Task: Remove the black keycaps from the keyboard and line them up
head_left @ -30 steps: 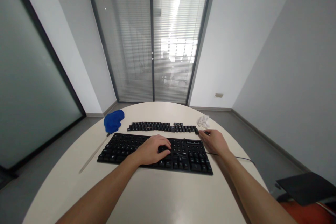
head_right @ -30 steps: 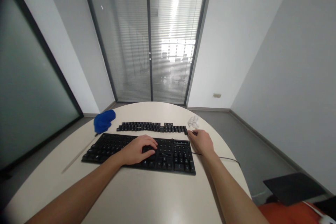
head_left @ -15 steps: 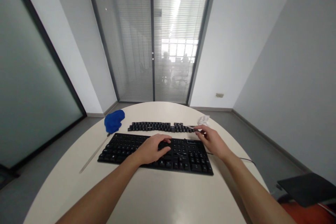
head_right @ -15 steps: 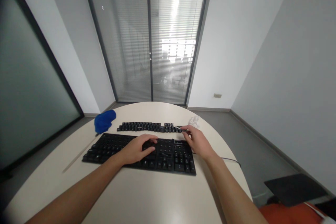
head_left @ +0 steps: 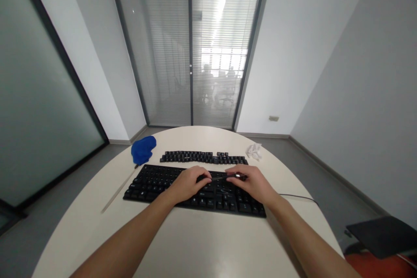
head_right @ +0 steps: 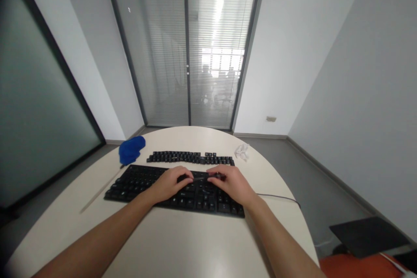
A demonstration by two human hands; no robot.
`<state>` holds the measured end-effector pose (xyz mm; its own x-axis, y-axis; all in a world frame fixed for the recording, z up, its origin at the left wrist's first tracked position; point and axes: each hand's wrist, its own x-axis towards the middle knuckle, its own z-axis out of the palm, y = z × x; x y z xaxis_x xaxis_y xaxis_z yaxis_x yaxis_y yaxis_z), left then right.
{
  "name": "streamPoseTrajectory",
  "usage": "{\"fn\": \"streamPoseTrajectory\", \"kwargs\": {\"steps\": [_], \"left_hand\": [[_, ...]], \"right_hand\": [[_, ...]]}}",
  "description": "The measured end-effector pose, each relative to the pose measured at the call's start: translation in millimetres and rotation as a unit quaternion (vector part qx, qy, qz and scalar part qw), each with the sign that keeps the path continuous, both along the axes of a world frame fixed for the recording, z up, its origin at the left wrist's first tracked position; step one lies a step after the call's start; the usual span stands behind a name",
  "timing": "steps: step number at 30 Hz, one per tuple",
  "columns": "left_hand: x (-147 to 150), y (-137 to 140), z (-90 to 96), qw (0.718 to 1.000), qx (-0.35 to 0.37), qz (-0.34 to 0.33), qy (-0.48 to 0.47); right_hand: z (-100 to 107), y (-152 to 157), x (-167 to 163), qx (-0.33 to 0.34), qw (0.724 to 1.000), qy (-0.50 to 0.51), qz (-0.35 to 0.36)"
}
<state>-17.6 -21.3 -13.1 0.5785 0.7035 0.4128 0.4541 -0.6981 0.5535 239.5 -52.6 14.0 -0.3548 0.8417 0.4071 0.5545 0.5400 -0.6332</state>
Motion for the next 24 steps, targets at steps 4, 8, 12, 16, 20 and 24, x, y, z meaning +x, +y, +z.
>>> {"fn": "streamPoseTrajectory", "kwargs": {"steps": [4, 8, 12, 16, 20, 24], "left_hand": [[1, -1, 1.8, 1.0, -0.001, -0.009, 0.002], [0, -2, 5.4, 0.999, -0.001, -0.042, 0.002], [0, -4, 6.8, 0.997, -0.001, -0.075, 0.018], [-1, -6, 6.6, 0.997, 0.003, -0.077, 0.032], [-1, -8, 9.0, 0.997, 0.01, -0.063, 0.038], [-1, -11, 12.8, 0.997, 0.03, -0.069, 0.028]], "right_hand": [[-5, 0, -6, -0.083, 0.987, 0.134, -0.021], [-7, 0, -12, -0.137, 0.974, 0.177, 0.015], [-8, 3, -8, -0.192, 0.961, 0.188, 0.062], [-6, 4, -5, -0.23, 0.953, 0.18, 0.084], [-3, 2, -7, -0.186, 0.968, 0.158, 0.059], [3, 2, 5, -0.124, 0.984, 0.131, -0.01]]}}
